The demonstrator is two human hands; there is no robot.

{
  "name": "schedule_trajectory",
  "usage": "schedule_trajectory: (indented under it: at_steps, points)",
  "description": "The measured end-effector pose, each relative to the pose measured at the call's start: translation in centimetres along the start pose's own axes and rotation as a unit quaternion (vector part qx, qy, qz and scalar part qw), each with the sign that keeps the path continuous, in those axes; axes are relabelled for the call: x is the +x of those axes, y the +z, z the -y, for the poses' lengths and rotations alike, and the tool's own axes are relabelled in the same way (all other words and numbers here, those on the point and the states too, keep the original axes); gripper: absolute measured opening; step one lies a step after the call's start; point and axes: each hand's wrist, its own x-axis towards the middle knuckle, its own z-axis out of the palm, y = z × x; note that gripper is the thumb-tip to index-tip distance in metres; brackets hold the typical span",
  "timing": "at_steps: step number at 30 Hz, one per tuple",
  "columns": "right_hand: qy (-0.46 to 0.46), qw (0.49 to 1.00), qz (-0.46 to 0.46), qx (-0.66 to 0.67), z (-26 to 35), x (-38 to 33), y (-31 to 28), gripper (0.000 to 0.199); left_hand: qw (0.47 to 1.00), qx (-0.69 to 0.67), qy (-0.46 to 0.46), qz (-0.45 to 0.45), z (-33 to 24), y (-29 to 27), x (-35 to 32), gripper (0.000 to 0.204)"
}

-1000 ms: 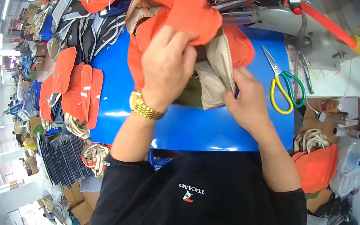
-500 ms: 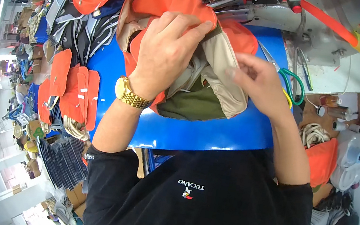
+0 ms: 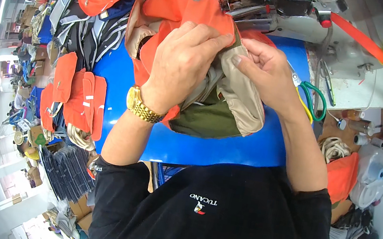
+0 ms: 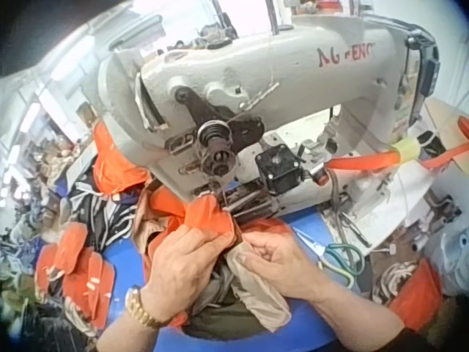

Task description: Inspecting and trimming excess material and threads from a multi-colored fabric bag at a workshop bench.

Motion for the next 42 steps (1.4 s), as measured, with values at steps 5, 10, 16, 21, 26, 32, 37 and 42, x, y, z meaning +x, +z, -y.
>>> schedule_trajectory:
  at_steps: [5, 10, 16, 21, 26, 32, 37, 42]
  points:
    - [-0.024, 1.000, 0.007, -0.002, -0.4, 0.9, -0.2, 0.032, 1.000, -0.001, -0.020, 0.000, -0.2, 0.3, 0.6, 0.026]
    - [-0.040, 0.999, -0.004, -0.005, -0.7, 2.3, -0.7, 0.033, 0.998, 0.012, -0.058, 0.001, 0.6, 1.0, 1.4, 0.022]
    - [-0.012, 1.000, 0.029, 0.002, -0.2, 2.4, -0.7, 0.036, 0.995, -0.038, -0.082, -0.032, 1.5, 0.8, 0.1, 0.024]
    - [-0.009, 1.000, 0.002, 0.005, -0.4, 2.2, -0.7, 0.038, 0.996, -0.042, -0.077, -0.020, 1.1, 0.5, 0.6, 0.024]
    - [-0.019, 1.000, 0.005, 0.009, -0.7, 2.4, -0.7, 0.039, 0.997, -0.028, -0.074, -0.016, 0.8, 0.6, 1.2, 0.025]
    - [-0.029, 0.999, -0.007, -0.018, -1.4, 2.4, -1.2, 0.038, 0.996, 0.036, -0.086, -0.016, -0.4, 0.7, 2.1, 0.030]
    - [-0.037, 0.999, -0.012, 0.003, -1.2, 2.3, -0.6, 0.037, 0.994, 0.065, -0.086, -0.030, -1.3, 1.0, 2.9, 0.017]
    - [-0.028, 0.999, 0.002, -0.019, -1.3, 2.4, -0.7, 0.037, 0.990, 0.077, -0.114, -0.044, -1.4, 1.5, 2.9, 0.012]
